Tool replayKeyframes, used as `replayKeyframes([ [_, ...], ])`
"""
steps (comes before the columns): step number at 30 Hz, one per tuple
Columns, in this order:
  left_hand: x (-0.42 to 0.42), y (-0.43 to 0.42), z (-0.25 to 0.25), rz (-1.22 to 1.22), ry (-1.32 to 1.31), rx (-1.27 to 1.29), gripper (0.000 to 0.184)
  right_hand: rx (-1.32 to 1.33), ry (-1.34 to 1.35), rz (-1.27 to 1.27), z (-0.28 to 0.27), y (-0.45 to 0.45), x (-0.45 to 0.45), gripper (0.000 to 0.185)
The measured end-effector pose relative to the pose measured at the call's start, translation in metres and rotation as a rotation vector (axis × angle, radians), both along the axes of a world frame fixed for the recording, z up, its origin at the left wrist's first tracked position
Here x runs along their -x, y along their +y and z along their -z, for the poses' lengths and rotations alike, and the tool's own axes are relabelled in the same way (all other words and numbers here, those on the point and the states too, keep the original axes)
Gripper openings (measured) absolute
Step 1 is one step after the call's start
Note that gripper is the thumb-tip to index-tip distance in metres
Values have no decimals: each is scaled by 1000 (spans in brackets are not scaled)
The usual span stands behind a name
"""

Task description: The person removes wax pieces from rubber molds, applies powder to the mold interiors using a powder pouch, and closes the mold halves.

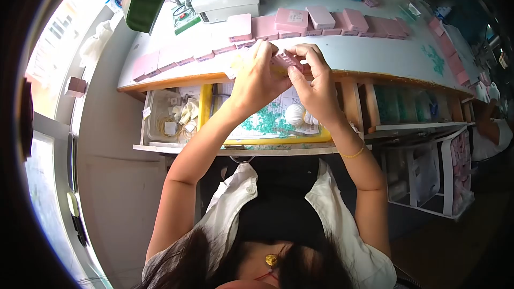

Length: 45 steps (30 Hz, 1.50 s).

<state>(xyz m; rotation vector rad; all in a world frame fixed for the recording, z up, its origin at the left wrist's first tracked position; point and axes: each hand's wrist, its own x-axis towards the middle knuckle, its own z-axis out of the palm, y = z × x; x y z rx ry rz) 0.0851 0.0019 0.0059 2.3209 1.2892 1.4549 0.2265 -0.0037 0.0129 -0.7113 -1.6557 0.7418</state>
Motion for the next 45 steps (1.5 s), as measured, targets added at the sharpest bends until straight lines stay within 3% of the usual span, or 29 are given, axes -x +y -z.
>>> replayKeyframes([
  [12,1,-2,-6,-98,143,21,27,97,-68,24,10,-4,8,21],
  [15,7,-2,-4,-138,165,32,29,164,127,-90,8,-9,6,33],
  [16,9,-3,-3,-164,158,75,29,141,49,-44,6,-10,2,35],
  [19,13,-5,-7,-4,109,49,35,90,-60,-5,10,-9,-11,34],
  [23,33,-11,-14,271,228,53,27,85,-184,17,14,-5,-17,25],
  [25,48,-3,-20,396,-48,304,21,88,-189,8,24,9,-25,22],
  [27,70,1,-16,269,-111,369,21,104,-208,16,29,19,-32,21],
  [29,89,0,-12,103,126,282,33,116,-240,57,26,21,-33,17],
  [31,96,-1,7,56,392,-30,36,85,-246,66,22,25,-33,16],
  [33,97,-2,18,58,441,-3,37,58,-253,75,21,32,-31,16],
  [35,97,2,25,67,322,44,39,0,-273,66,20,44,-24,14],
  [36,90,2,24,97,105,148,39,3,-260,59,21,49,-19,15],
  [39,72,10,18,-71,85,49,39,-9,-247,1,21,54,-7,26],
  [41,62,22,20,87,-163,224,39,-117,-297,26,26,55,-1,35],
  [45,50,35,13,4,-30,217,43,-211,-487,87,32,53,5,50],
])
